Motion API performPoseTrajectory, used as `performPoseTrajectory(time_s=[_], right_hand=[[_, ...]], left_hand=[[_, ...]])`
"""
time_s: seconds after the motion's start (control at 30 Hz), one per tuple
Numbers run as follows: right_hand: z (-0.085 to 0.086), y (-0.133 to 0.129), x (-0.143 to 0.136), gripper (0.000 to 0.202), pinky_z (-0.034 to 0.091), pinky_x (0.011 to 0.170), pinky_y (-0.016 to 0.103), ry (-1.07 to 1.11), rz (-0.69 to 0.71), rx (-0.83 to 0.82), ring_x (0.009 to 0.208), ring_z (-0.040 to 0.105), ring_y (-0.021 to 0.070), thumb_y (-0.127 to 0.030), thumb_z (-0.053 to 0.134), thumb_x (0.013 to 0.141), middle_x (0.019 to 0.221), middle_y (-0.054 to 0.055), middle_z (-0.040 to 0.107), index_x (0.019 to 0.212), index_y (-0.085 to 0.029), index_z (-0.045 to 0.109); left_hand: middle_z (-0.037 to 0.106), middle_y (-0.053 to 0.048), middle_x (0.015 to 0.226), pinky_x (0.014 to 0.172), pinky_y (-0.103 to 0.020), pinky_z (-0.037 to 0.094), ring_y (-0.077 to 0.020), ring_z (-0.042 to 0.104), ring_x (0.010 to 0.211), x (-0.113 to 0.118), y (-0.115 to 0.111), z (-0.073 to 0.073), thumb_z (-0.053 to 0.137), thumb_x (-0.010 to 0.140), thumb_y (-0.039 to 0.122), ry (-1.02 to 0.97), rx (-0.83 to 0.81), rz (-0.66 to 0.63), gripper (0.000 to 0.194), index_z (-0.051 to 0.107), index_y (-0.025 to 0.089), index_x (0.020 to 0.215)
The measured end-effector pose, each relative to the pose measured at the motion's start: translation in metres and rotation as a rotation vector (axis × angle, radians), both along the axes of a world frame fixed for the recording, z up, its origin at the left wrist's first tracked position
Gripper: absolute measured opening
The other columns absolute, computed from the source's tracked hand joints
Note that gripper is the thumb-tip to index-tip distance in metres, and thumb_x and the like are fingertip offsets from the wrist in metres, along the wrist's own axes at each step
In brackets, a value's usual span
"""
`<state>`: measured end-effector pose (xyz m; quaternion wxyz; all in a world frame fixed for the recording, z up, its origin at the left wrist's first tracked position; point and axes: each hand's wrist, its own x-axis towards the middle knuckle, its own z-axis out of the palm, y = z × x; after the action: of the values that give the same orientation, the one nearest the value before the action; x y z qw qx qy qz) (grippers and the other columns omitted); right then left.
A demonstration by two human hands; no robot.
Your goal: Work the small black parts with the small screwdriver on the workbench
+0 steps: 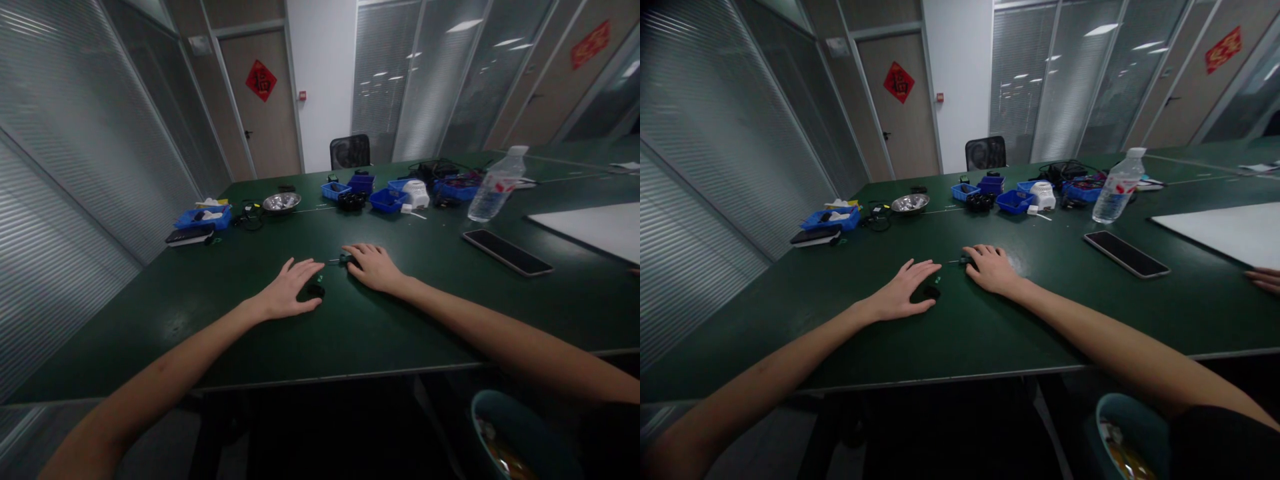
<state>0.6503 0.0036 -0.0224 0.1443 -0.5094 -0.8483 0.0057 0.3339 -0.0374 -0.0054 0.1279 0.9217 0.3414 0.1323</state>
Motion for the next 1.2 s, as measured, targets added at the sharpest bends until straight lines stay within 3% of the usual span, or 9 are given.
performPoseTrajectory(time_s=[0.2,0.33,0.43,0.57,0.73,0.77,0.87,1.0,1.2], right_hand=[[0.007,0.000,0.002,0.065,0.037,0.122,0.065,0.023,-0.006,-0.060,0.148,0.050,0.0401,-0.050,0.046,0.108,0.162,0.019,0.054,0.168,-0.024,0.043],[0.014,0.010,0.016,0.084,0.026,0.122,0.081,0.015,0.017,-0.152,0.158,0.034,0.0475,-0.068,0.053,0.102,0.175,0.016,0.037,0.175,-0.033,0.028],[0.019,0.023,0.034,0.103,0.017,0.118,0.091,-0.023,0.028,-0.275,0.163,0.023,0.0521,-0.080,0.058,0.095,0.181,0.015,0.025,0.178,-0.036,0.016],[0.027,0.049,0.077,0.122,0.013,0.117,0.094,-0.082,0.001,-0.369,0.164,0.013,0.0569,-0.092,0.064,0.082,0.185,0.011,0.015,0.178,-0.039,0.011],[0.025,0.085,0.149,0.120,0.031,0.132,0.064,0.019,-0.134,-0.374,0.162,0.032,0.0471,-0.095,0.054,0.083,0.181,0.016,0.028,0.176,-0.023,0.029],[0.021,0.089,0.158,0.113,0.030,0.132,0.064,0.043,-0.202,-0.316,0.162,0.033,0.0463,-0.094,0.047,0.088,0.180,0.016,0.030,0.174,-0.023,0.033],[0.003,0.094,0.167,0.095,0.019,0.126,0.083,0.028,-0.419,-0.151,0.165,0.023,0.0484,-0.087,0.025,0.099,0.182,0.012,0.025,0.174,-0.029,0.033],[-0.015,0.094,0.158,0.085,0.007,0.123,0.088,-0.102,-0.380,-0.235,0.166,0.018,0.0488,-0.083,0.023,0.102,0.184,0.003,0.021,0.175,-0.039,0.030],[-0.016,0.097,0.160,0.087,0.008,0.123,0.088,-0.130,-0.371,-0.244,0.167,0.017,0.0473,-0.084,0.017,0.102,0.184,0.004,0.017,0.176,-0.039,0.025]], left_hand=[[0.014,-0.012,0.184,0.137,-0.058,0.002,-0.0360,0.015,0.170,-0.007,0.010,-0.015,0.047,0.104,0.078,0.143,-0.070,0.071,0.098,0.021,0.024,0.181],[0.013,-0.011,0.184,0.137,-0.056,0.002,-0.0342,0.013,0.170,-0.009,0.012,-0.017,0.045,0.104,0.078,0.132,-0.059,0.068,0.097,0.020,0.025,0.181],[0.015,-0.011,0.184,0.137,-0.057,0.003,-0.0351,0.015,0.170,-0.008,0.010,-0.015,0.046,0.104,0.079,0.115,-0.061,0.078,0.095,0.026,0.024,0.179],[0.017,-0.011,0.183,0.138,-0.056,0.004,-0.0348,0.016,0.170,-0.004,0.006,-0.010,0.044,0.104,0.080,0.138,-0.074,0.095,0.096,0.028,0.022,0.179],[0.015,-0.010,0.184,0.139,-0.053,0.002,-0.0332,0.015,0.170,-0.003,0.005,-0.010,0.039,0.105,0.080,0.159,-0.054,0.097,0.096,0.023,0.023,0.180],[0.015,-0.010,0.184,0.139,-0.053,0.002,-0.0332,0.015,0.170,-0.004,0.006,-0.011,0.039,0.105,0.080,0.163,-0.048,0.095,0.096,0.022,0.023,0.180],[0.015,-0.010,0.184,0.138,-0.054,0.003,-0.0335,0.014,0.170,-0.005,0.007,-0.013,0.039,0.106,0.080,0.168,-0.033,0.080,0.096,0.020,0.024,0.181],[0.012,-0.010,0.184,0.138,-0.054,0.003,-0.0331,0.013,0.171,-0.005,0.006,-0.011,0.039,0.106,0.079,0.169,-0.044,0.089,0.095,0.020,0.023,0.181],[0.014,-0.011,0.184,0.138,-0.056,0.003,-0.0337,0.014,0.170,-0.003,0.004,-0.006,0.039,0.106,0.079,0.166,-0.065,0.084,0.095,0.022,0.021,0.180]])
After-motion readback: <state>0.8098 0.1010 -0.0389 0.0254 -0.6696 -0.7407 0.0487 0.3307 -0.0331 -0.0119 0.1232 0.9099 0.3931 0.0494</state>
